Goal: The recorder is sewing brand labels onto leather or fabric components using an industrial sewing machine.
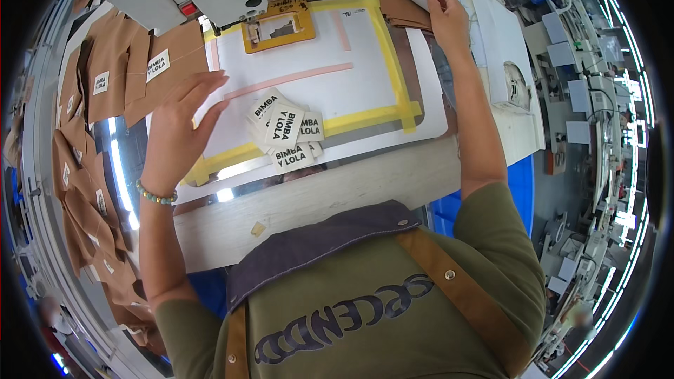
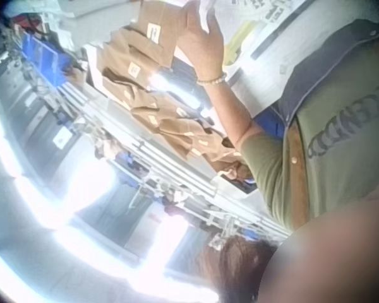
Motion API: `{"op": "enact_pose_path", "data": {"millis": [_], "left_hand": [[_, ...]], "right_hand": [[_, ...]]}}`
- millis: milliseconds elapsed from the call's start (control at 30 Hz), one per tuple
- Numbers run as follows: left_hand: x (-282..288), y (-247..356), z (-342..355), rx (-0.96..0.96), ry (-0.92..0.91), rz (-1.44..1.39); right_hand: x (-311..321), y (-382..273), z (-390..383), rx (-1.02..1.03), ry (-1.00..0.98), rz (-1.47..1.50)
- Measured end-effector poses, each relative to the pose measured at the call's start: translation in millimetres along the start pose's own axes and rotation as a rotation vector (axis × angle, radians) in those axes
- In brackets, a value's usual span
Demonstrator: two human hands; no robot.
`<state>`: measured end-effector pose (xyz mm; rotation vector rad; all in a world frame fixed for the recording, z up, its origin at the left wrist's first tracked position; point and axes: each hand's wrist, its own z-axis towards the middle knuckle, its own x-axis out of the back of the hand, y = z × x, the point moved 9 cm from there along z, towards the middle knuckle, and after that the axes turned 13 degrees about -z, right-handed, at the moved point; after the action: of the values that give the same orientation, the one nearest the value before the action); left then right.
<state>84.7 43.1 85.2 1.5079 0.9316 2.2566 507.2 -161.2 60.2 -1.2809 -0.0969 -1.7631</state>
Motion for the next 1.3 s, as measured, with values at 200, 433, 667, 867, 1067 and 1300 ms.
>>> {"op": "enact_pose_path", "data": {"millis": [200,433,667,867,1067,1300], "left_hand": [[-37.9,33.0,23.9,-0.083,-0.076,-0.233],[-92.1,61.5,63.0,-0.339,0.0,-0.057],[-106.0,40.6,80.4,-0.387,-0.068,0.077],[-101.2,36.6,76.7,-0.404,-0.025,0.061],[-85.8,21.5,63.1,-0.375,-0.036,0.06],[-64.7,1.7,47.9,-0.309,0.043,0.033]], "right_hand": [[-23.2,-97.3,-69.4,0.726,-0.03,-0.296],[-26.3,-172.9,-142.4,1.079,-0.158,-0.173],[-31.6,-167.7,-140.1,0.976,-0.362,-0.116],[-30.3,-74.7,-46.0,0.509,-0.249,-0.398],[-49.6,6.7,12.2,0.315,-0.272,-0.299],[-18.3,-46.8,0.3,0.463,0.045,-0.403]]}}
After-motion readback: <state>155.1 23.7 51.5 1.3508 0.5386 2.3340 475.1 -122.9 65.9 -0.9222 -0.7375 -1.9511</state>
